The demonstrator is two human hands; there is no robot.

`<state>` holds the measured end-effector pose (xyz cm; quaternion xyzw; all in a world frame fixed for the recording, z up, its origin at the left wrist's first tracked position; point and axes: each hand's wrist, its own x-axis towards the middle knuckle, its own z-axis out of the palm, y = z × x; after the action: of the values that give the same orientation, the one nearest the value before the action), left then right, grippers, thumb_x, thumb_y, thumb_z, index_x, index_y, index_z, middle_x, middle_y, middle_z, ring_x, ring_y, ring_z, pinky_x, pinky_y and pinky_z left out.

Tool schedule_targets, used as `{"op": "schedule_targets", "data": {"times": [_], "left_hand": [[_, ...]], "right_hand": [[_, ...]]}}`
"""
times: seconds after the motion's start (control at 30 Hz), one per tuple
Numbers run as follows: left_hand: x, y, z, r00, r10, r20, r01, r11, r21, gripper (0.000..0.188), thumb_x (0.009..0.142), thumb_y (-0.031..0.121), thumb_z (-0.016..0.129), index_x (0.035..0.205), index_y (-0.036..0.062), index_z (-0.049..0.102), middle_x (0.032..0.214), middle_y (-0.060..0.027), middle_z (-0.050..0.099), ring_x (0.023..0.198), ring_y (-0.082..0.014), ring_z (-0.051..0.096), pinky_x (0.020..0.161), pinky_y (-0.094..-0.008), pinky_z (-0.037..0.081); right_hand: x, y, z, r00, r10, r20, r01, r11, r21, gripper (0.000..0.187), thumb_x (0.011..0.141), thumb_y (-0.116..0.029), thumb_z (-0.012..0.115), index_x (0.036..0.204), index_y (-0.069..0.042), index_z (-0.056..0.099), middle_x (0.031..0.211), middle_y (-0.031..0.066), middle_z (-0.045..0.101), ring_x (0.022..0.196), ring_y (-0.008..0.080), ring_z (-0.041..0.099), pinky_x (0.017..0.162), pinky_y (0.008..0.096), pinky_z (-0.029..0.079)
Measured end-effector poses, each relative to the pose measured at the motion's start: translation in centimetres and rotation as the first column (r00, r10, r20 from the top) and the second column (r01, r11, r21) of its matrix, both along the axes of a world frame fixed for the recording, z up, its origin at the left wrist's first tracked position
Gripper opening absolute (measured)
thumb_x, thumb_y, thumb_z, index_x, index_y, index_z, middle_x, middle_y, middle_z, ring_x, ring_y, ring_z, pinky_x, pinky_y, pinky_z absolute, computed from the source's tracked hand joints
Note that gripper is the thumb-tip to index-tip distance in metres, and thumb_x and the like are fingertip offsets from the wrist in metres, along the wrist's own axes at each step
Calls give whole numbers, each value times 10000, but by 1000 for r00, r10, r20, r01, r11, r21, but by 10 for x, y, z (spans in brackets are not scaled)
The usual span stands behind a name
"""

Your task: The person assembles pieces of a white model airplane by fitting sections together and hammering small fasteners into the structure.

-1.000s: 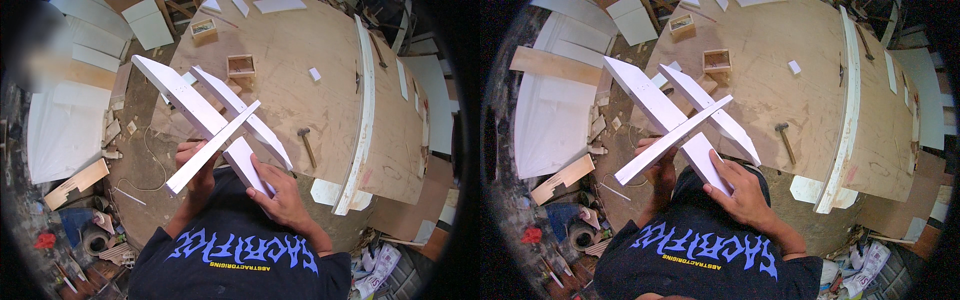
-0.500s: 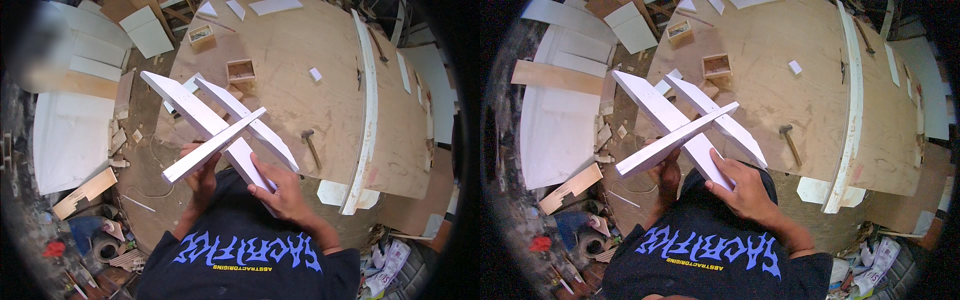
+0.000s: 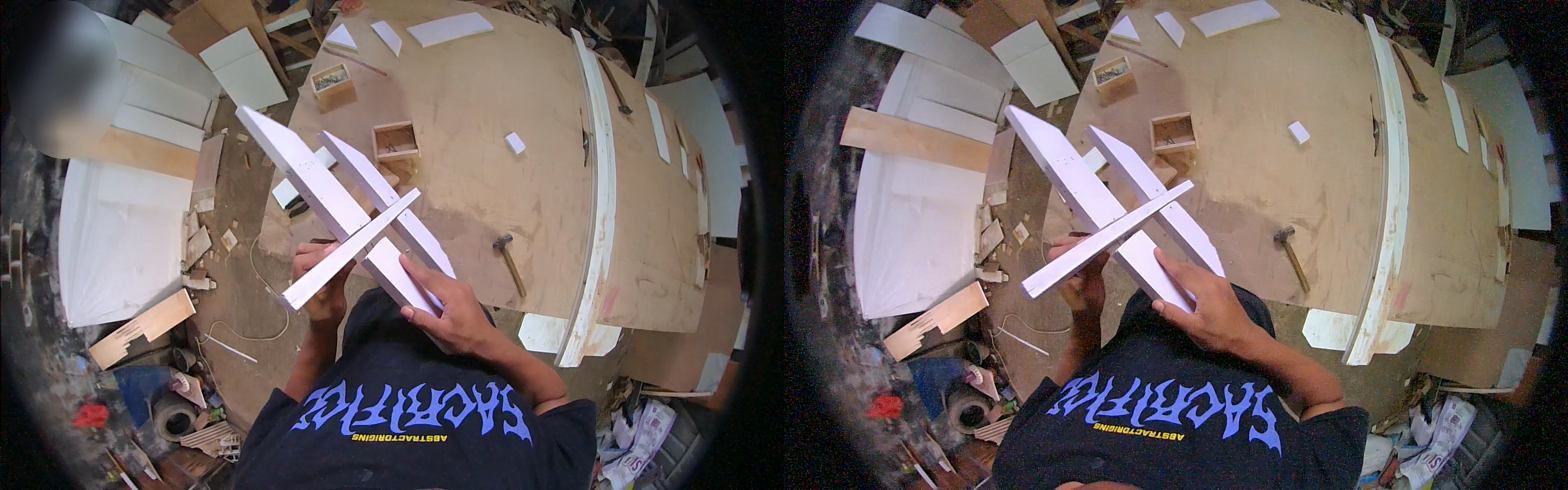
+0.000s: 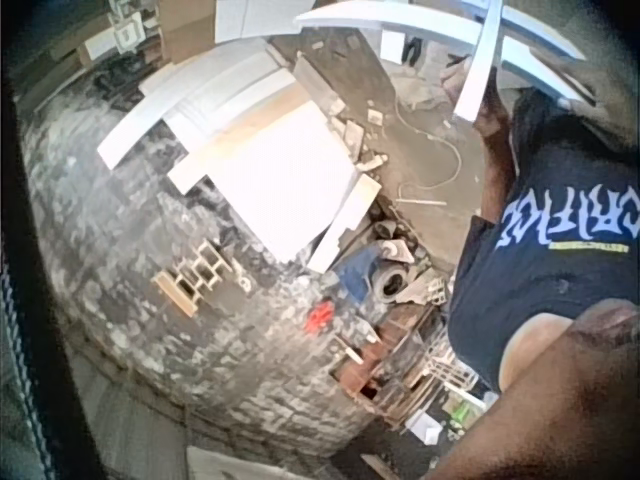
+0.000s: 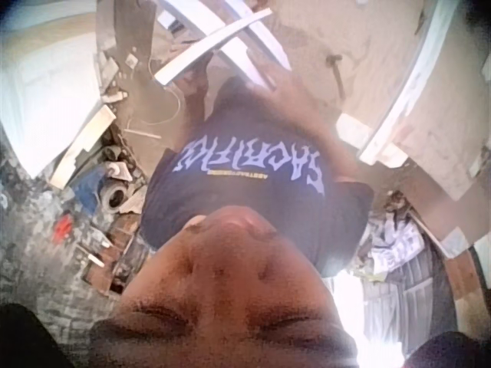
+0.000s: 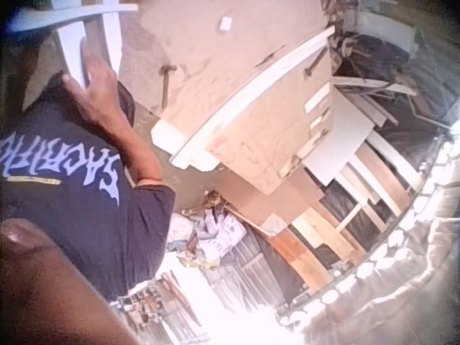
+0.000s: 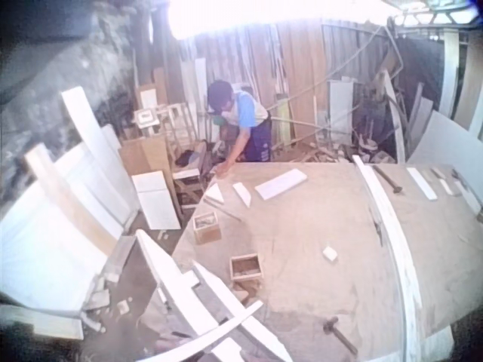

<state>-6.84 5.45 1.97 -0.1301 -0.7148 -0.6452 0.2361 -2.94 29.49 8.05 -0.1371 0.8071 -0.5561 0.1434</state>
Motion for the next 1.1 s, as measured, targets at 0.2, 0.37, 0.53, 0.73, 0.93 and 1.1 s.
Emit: {"op": "schedule_targets", "data": {"times": [0.2, 0.37, 0.53, 0.73, 0.93, 1.1], "left_hand": [[-19, -4, -3, 996, 17, -91, -29, 990, -135, 318, 954, 69, 778, 1186, -13, 577, 1124, -122, 574, 1053, -221, 617, 875, -339, 573], [-66, 2, 21, 961, 61, -268, -128, 962, -240, 193, 985, 38, 717, 1155, 19, 627, 1070, -142, 692, 985, -260, 690, 876, -353, 551], [-85, 12, 28, 924, -64, -376, -57, 952, -301, 378, 843, 66, 862, 1131, 53, 618, 1138, -193, 726, 1100, -324, 729, 948, -425, 582], [-80, 13, 22, 927, 47, -373, -178, 928, -327, 257, 937, 19, 738, 1169, 16, 627, 1039, -111, 675, 962, -278, 686, 849, -378, 562], [-82, 17, 38, 941, -5, -339, -104, 947, -304, 469, 799, 125, 926, 1164, 58, 640, 1134, -184, 737, 1110, -331, 744, 931, -400, 594], [-88, 26, 46, 939, -23, -342, -18, 993, -117, 383, 857, 20, 838, 1174, 29, 624, 1149, -192, 688, 1079, -302, 691, 927, -401, 577]], "right_hand": [[-18, 2, -13, 995, -39, -92, 37, 999, -24, 821, 917, -323, 770, 1623, -82, 426, 1353, 276, 658, 1200, 424, 659, 1068, 473, 499], [-54, -10, -38, 949, -194, -247, 167, 978, -126, 896, 846, -306, 795, 1624, -69, 420, 1430, 283, 625, 1284, 423, 640, 1100, 438, 474], [-73, -23, -69, 936, -267, -232, 230, 958, -174, 872, 862, -371, 790, 1597, -45, 454, 1409, 263, 645, 1262, 405, 652, 1094, 430, 476], [-62, -25, -56, 922, -327, -208, 278, 932, -232, 793, 893, -414, 780, 1543, -39, 523, 1345, 265, 682, 1199, 400, 690, 1040, 447, 516], [-55, -34, -45, 924, -380, -47, 352, 891, -288, 802, 902, -447, 792, 1534, -22, 538, 1377, 228, 684, 1261, 286, 654, 1093, 388, 474], [-58, -47, -37, 898, -430, -92, 382, 867, -318, 818, 901, -443, 797, 1550, -29, 521, 1367, 230, 678, 1224, 288, 658, 1058, 392, 496]]}}
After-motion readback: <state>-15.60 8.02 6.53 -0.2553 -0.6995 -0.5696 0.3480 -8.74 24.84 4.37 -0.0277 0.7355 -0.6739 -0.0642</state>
